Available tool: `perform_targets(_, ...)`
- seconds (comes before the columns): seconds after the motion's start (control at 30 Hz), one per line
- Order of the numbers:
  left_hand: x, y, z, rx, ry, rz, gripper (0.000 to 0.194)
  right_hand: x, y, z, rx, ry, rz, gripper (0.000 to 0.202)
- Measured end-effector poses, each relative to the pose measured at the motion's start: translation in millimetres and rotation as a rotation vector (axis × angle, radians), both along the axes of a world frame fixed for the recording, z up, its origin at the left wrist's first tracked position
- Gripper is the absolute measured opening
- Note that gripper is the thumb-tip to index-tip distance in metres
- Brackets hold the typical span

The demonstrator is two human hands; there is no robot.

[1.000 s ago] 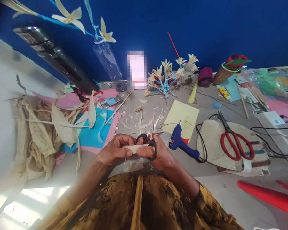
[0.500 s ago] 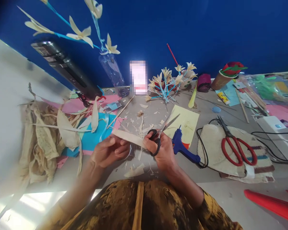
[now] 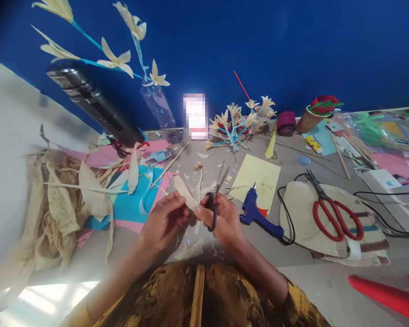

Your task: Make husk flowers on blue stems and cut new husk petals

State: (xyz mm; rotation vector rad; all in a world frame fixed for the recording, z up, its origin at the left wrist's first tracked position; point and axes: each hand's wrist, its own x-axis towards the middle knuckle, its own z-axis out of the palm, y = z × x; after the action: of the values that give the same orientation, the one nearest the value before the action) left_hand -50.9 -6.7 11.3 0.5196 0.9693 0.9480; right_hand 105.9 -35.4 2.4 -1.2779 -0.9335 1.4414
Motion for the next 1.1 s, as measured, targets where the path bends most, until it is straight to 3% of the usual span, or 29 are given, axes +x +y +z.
perform_targets(0.17, -10, 8, 7.7, 0.101, 0.024, -0.01, 0.024, 12, -6, -1.3, 0.018, -0.047, 0.32, 0.06)
perform_targets(0.43, -17, 16, 13.6, 0.157, 0.084, -0.1, 0.017, 19, -10, -9.5, -0.001, -0.023, 0.571, 0.075)
perform_targets(0.63, -18, 20, 14.1, 0.186, 0.088, -0.06, 0.019, 16, -9, -11.0, -0.009, 0.046, 0.569, 0.074)
perform_targets(0.87, -14, 18, 9.5, 0.093, -0.042, 0.024, 0.016, 7, -8, -7.2, 0.088, 0.056, 0.587, 0.071)
perform_targets(1.1, -17, 20, 10.6, 0.063, 0.036, 0.023, 0.013, 8, -10, -8.2, 0.076, 0.079, 0.619, 0.069)
